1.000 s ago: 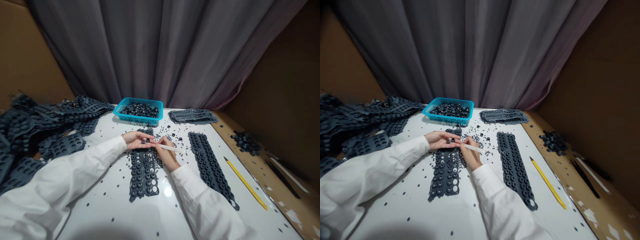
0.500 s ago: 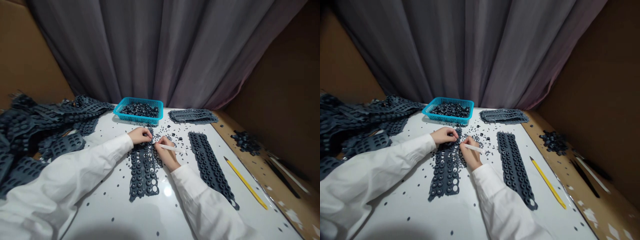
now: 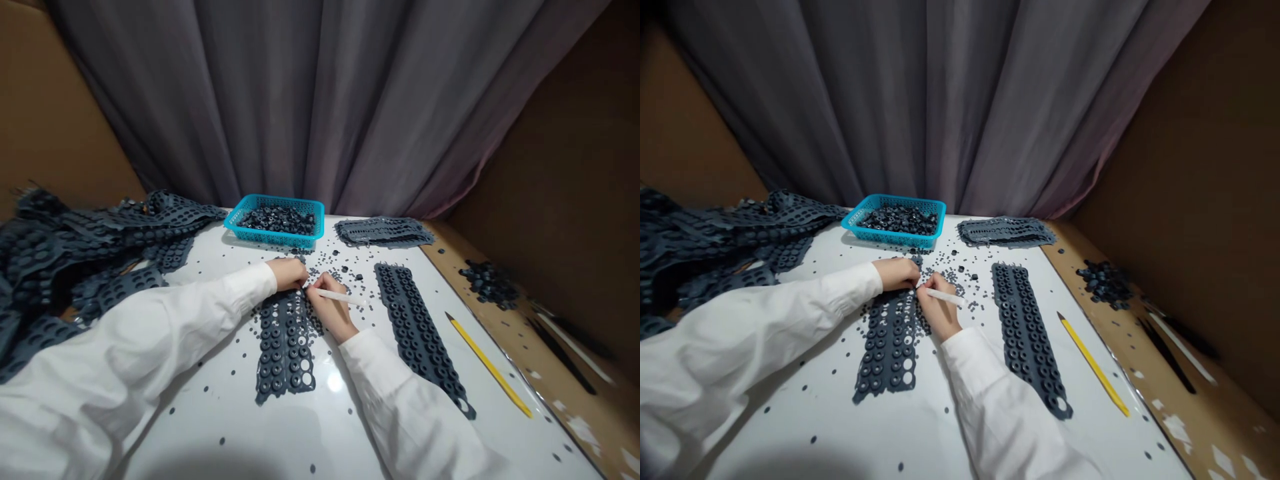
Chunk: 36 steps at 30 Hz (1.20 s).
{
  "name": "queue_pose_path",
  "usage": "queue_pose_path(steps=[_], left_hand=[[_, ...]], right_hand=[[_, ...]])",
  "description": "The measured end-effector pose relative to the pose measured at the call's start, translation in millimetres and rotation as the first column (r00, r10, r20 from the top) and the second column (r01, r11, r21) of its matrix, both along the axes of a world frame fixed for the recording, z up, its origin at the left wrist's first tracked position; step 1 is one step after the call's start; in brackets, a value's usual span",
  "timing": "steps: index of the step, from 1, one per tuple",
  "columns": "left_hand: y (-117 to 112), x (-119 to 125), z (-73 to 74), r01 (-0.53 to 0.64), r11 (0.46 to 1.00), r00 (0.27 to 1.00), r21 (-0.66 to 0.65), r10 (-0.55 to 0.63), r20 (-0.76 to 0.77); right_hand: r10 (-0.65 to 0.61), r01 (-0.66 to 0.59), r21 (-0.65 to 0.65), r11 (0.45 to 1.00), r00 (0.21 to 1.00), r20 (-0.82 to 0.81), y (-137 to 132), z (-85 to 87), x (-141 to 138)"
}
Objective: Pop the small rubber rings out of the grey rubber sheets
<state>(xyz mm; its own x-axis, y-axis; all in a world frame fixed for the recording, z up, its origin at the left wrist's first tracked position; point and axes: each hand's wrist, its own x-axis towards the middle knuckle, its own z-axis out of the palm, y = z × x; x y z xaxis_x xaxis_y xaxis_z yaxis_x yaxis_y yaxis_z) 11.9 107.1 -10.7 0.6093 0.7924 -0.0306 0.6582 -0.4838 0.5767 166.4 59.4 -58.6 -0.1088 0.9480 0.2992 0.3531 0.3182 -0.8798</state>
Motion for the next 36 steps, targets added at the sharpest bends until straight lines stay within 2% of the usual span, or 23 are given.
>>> queue_pose_path(steps=[3,7,14,26,29,33,36], left_hand=[[-3,-14,-7.5,0.034,0.999,0.998,0.041,-0.036,0.05],[-8,-28,-19.6,-0.13,0.985,0.985,0.116,0.115,0.125],[-8,-28,-26.6,-0.293,0.956,0.93,0.025,0.279,0.241],[0,-33,-27.5,-0.169,0.983,0.958,-0.066,0.179,0.223],[-1,-33,-25.4,-0.174,0.984,0.958,-0.042,0.179,0.226],[0,-29,-17.6,-0.247,0.969,0.952,0.031,0.237,0.193],[4,-24,-10.6,-0.223,0.972,0.969,0.073,0.213,0.129]], right_hand=[[-0.025,0.024,0.021,0.999,0.999,0.038,0,-1.4,-1],[-0.035,0.034,0.02,0.999,0.998,0.055,1,-2.3,-2],[-0.027,0.026,0.012,1.0,0.999,0.02,0,-0.2,-2],[0.002,-0.003,-0.029,1.0,1.0,-0.018,-2,-1.2,-1],[0.01,-0.013,-0.065,0.998,0.999,-0.042,1,2.3,1],[-0.018,-0.011,-0.16,0.987,0.984,-0.178,16,12.3,3],[-0.006,-0.035,-0.199,0.979,0.979,-0.202,28,14.2,-1]])
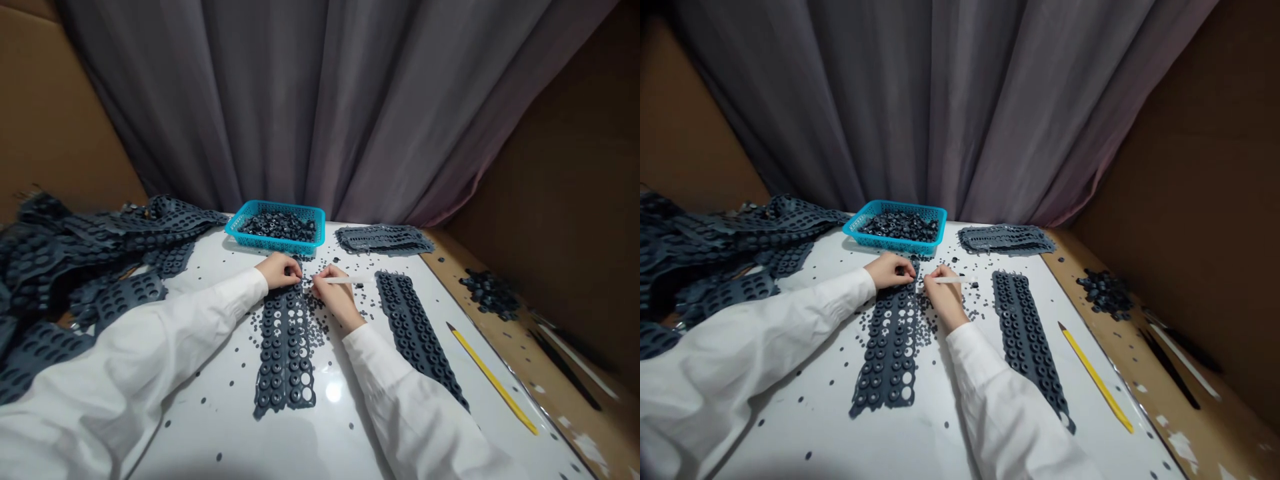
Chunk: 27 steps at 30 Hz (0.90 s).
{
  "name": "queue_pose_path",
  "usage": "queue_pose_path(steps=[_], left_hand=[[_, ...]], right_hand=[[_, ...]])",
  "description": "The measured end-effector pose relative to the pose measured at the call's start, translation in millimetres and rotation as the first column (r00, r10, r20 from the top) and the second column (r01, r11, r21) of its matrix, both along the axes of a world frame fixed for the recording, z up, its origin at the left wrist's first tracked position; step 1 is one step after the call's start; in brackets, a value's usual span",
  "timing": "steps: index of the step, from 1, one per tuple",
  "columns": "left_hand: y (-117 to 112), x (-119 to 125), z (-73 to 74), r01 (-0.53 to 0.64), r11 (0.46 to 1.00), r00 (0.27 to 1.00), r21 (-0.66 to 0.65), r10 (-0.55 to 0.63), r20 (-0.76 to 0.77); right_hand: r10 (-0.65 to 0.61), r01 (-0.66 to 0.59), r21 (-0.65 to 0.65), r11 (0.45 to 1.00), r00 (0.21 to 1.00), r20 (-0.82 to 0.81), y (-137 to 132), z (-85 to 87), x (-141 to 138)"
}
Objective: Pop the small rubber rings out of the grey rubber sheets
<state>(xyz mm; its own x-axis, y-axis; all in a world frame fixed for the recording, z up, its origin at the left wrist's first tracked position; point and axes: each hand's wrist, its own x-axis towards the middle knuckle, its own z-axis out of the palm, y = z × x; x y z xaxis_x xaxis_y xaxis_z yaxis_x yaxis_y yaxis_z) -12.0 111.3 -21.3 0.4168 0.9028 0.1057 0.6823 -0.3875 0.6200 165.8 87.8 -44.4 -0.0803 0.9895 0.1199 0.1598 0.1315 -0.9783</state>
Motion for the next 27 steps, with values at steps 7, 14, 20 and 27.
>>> queue_pose_path(steps=[7,14,20,27], left_hand=[[14,4,6.2,0.139,0.99,0.976,-0.034,-0.142,-0.167],[24,3,4.5,0.246,0.968,0.922,-0.045,-0.248,-0.298],[31,13,11.2,0.413,0.908,0.783,-0.065,-0.391,-0.485],[34,19,15.5,0.443,0.893,0.701,-0.081,-0.401,-0.59]], right_hand=[[0.021,-0.022,-0.027,0.999,0.999,-0.033,7,-19.7,-5],[0.041,-0.043,0.027,0.999,0.998,0.052,11,-25.5,-4],[0.032,-0.043,0.073,0.996,0.988,0.148,9,-18.0,-5],[0.009,-0.037,0.122,0.992,0.975,0.221,8,-14.9,-5]])
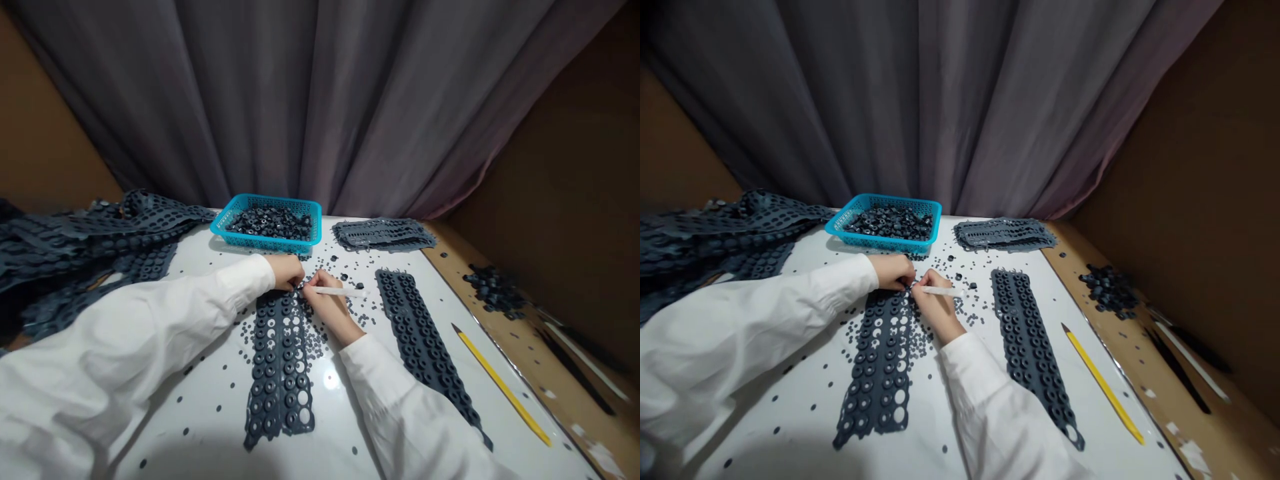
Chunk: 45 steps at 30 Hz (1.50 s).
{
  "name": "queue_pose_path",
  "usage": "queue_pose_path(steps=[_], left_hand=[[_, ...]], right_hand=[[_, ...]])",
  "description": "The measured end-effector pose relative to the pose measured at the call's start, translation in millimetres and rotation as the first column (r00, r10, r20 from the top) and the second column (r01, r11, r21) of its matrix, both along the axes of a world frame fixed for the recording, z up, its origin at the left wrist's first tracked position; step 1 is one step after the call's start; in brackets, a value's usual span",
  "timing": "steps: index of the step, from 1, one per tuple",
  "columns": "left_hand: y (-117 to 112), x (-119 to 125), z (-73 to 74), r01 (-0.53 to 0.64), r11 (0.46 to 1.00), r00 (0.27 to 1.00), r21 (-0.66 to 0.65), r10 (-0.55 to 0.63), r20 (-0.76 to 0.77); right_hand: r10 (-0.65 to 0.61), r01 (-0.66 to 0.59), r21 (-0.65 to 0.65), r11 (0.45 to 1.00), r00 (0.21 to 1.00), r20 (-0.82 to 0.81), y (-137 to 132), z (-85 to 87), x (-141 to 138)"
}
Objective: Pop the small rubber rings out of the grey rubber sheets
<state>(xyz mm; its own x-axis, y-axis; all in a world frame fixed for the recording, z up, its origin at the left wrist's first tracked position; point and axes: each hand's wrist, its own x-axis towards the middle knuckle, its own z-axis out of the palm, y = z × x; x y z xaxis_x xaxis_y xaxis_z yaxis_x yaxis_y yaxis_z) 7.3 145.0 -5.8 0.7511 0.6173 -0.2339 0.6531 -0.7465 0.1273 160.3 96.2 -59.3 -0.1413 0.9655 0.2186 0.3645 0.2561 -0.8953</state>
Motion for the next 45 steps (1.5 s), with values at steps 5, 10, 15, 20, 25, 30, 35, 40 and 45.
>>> queue_pose_path(steps=[5,10,15,20,25,30,35,40,45], left_hand=[[5,-8,2.2,0.007,0.995,0.995,-0.101,0.003,0.101],[6,-9,-1.1,-0.018,0.992,0.992,-0.125,0.033,0.122],[6,-7,-2.9,-0.022,0.994,0.993,-0.107,0.035,0.114],[5,-12,-3.4,-0.071,0.985,0.972,-0.159,0.104,0.211],[4,-13,-7.1,-0.136,0.975,0.956,-0.178,0.176,0.234],[4,-8,-7.5,-0.113,0.985,0.973,-0.13,0.137,0.187],[4,-5,-4.1,0.021,0.998,0.991,-0.057,-0.013,0.133],[-5,1,2.6,0.08,0.995,0.997,0.053,-0.081,0.012],[-14,6,2.4,0.1,0.989,0.995,0.111,-0.096,-0.033]], right_hand=[[-0.001,0.0,-0.038,0.999,1.0,-0.031,-1,-0.8,0],[0.002,-0.005,-0.062,0.998,0.999,-0.048,-1,0.4,0],[0.003,-0.007,-0.066,0.998,0.998,-0.058,0,0.7,0],[0.01,-0.014,-0.059,0.998,0.998,-0.069,0,-1.7,1],[0.004,-0.007,-0.049,0.999,0.998,-0.063,0,-2.9,1],[-0.001,-0.001,-0.051,0.999,0.999,-0.042,0,-0.9,1],[-0.006,0.004,-0.048,0.999,0.999,-0.039,-1,-0.1,2],[-0.002,0.002,-0.015,1.0,1.0,-0.022,-1,-0.3,1],[-0.013,0.013,-0.003,1.0,1.0,-0.025,-1,0.7,0]])
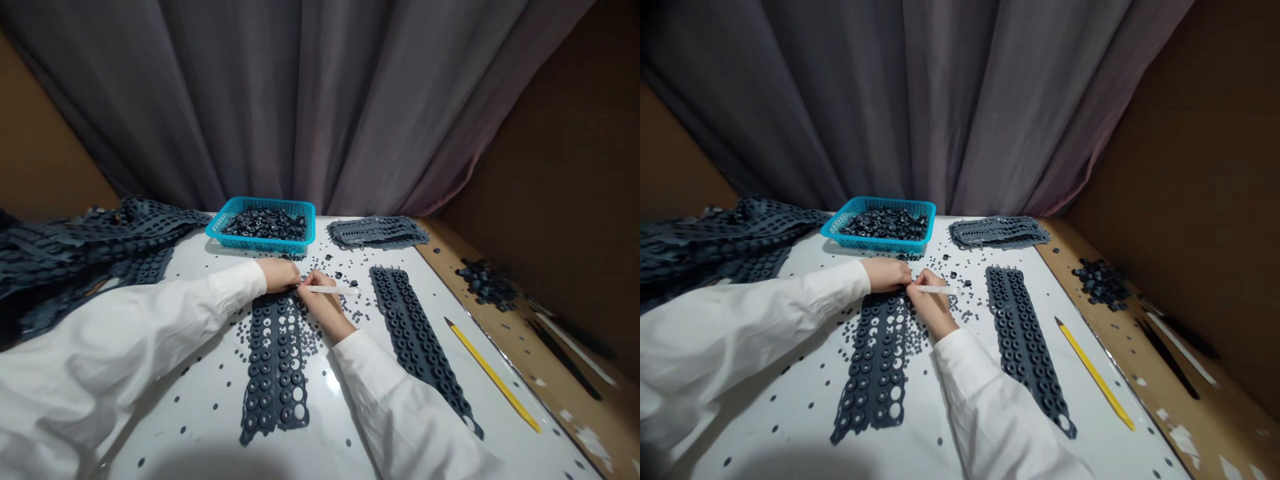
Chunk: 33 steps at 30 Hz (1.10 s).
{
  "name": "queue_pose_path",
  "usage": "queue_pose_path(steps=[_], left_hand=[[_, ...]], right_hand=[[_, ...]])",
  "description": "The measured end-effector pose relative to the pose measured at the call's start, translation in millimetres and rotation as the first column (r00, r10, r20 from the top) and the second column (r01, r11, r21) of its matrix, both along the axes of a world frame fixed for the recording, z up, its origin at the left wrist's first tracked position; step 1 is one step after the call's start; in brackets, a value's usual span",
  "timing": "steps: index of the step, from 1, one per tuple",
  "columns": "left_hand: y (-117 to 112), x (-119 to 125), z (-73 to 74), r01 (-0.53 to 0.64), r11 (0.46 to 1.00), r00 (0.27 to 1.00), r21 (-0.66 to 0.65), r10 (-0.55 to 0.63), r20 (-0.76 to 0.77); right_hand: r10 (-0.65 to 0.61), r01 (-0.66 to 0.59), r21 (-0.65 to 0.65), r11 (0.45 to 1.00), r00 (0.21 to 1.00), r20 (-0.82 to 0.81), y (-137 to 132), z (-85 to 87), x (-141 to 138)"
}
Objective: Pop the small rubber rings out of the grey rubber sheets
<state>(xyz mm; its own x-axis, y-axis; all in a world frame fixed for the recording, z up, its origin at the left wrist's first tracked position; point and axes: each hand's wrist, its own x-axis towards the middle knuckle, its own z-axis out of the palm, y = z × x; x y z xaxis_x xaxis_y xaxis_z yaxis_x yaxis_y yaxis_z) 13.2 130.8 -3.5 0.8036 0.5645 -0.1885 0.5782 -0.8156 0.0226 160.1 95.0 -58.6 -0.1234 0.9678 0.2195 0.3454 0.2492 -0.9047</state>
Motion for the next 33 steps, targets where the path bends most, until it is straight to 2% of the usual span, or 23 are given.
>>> queue_pose_path(steps=[6,10,12,13,15,16,17,19,21,23,25,27,33], left_hand=[[-2,-8,-18.0,-0.093,0.995,0.991,0.023,0.091,0.095],[0,-25,-25.8,-0.128,0.989,0.933,-0.075,0.146,0.329],[0,-35,-25.8,-0.226,0.964,0.839,-0.14,0.266,0.474],[-1,-41,-25.1,-0.302,0.935,0.765,-0.185,0.353,0.538],[-2,-49,-23.4,-0.421,0.85,0.579,-0.317,0.521,0.628],[-3,-52,-22.5,-0.437,0.804,0.481,-0.403,0.588,0.651],[-4,-53,-21.7,-0.42,0.757,0.389,-0.5,0.648,0.655],[-10,-51,-19.9,-0.297,0.65,0.227,-0.7,0.76,0.609],[-19,-43,-17.2,-0.1,0.523,0.093,-0.846,0.852,0.515],[-31,-34,-12.9,0.11,0.414,0.011,-0.904,0.909,0.418],[-45,-26,-7.5,0.274,0.338,-0.026,-0.9,0.938,0.345],[-59,-20,-1.8,0.378,0.283,-0.036,-0.882,0.956,0.292],[-86,-8,9.1,0.529,0.172,-0.038,-0.831,0.983,0.18]], right_hand=[[-0.004,0.005,-0.012,1.0,1.0,0.012,-1,0.4,-1],[-0.008,0.008,0.01,1.0,1.0,0.025,-1,-0.8,0],[-0.009,0.008,0.016,1.0,1.0,0.023,-1,-2.2,0],[-0.009,0.009,0.02,1.0,1.0,0.021,-1,-3.0,0],[-0.007,0.007,0.029,1.0,1.0,0.013,-1,-4.5,0],[-0.005,0.005,0.031,1.0,1.0,0.006,-1,-5.0,0],[-0.004,0.004,0.029,1.0,1.0,-0.001,-1,-5.2,0],[0.0,0.001,0.022,1.0,1.0,-0.014,-2,-4.8,0],[0.005,-0.004,0.018,1.0,1.0,-0.026,-2,-3.8,0],[0.013,-0.013,0.014,1.0,0.999,-0.041,-3,-2.8,1],[0.02,-0.019,0.012,1.0,0.999,-0.051,-4,-2.1,1],[0.018,-0.018,0.014,1.0,0.998,-0.054,-4,-1.2,1],[0.017,-0.017,0.004,1.0,0.999,-0.047,-6,2.0,1]])
